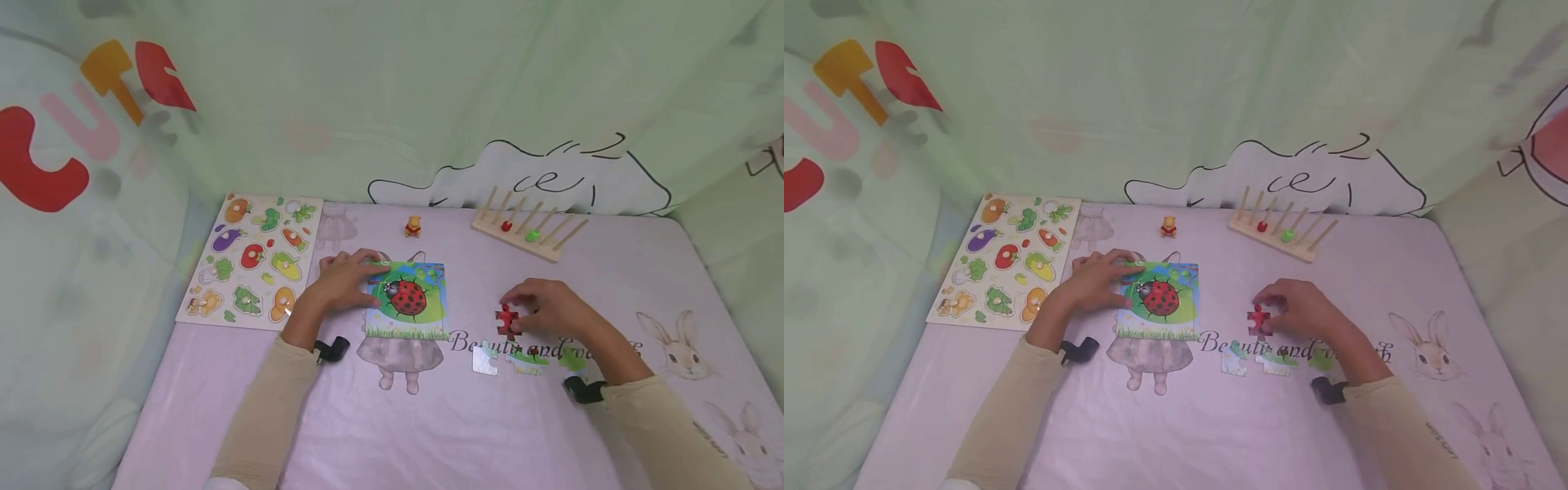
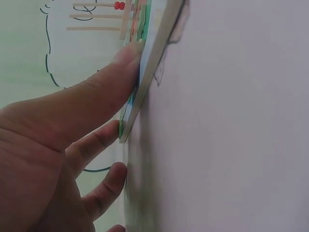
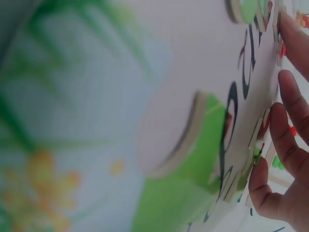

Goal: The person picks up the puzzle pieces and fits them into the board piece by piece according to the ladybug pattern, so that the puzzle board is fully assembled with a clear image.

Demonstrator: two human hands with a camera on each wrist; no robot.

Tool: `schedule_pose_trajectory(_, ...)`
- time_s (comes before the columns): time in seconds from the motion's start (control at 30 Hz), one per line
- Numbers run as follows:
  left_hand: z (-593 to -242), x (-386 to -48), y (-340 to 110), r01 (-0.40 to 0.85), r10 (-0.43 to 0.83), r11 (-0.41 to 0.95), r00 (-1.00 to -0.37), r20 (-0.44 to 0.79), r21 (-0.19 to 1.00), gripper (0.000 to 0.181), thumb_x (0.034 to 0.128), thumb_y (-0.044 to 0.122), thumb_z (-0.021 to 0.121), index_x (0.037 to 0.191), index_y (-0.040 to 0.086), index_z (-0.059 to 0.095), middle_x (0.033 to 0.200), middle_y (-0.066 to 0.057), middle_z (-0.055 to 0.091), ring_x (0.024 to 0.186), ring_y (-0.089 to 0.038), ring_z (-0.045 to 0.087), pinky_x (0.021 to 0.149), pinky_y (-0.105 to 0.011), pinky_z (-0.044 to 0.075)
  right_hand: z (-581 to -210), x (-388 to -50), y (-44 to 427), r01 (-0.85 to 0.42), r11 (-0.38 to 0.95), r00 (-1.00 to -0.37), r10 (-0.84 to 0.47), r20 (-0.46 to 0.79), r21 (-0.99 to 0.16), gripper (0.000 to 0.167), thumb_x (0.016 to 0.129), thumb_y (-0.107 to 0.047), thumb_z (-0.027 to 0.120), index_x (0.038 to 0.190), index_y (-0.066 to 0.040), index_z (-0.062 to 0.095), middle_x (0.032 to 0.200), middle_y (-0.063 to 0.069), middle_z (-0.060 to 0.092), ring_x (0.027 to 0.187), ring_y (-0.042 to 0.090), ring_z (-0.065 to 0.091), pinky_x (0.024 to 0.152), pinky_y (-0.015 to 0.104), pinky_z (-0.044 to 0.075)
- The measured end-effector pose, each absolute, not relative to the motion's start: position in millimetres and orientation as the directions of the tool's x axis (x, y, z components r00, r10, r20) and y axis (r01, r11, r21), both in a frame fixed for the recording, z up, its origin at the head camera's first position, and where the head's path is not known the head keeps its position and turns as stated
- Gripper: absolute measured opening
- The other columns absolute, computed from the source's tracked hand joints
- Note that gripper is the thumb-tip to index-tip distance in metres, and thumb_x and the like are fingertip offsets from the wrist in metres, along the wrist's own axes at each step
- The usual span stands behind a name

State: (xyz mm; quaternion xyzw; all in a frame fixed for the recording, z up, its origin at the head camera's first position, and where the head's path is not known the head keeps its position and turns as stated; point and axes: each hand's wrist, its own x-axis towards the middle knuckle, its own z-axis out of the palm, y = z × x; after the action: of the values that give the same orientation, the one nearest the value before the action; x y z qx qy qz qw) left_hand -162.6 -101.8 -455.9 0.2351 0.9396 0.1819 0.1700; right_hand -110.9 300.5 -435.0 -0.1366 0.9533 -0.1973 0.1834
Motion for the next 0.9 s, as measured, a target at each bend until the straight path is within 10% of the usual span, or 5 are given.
schedule_pose_trajectory(0.9,-459.1,-162.1,-101.3,0.376,0.504,0.819,-0.832,-0.231,0.432,0.071,0.0844,0.045,0.082,0.149,0.041,0.052,0.155,0.009,0.04,0.125,-0.03,0.044,0.111,-0.067,0.021,-435.1,-119.5,294.8,-0.188,0.832,-0.877,-0.381,-0.292,-0.522,0.029,0.084,-0.017,0.084,0.107,-0.018,0.066,0.099,-0.003,0.066,0.098,0.021,0.058,0.09,0.042,0.051)
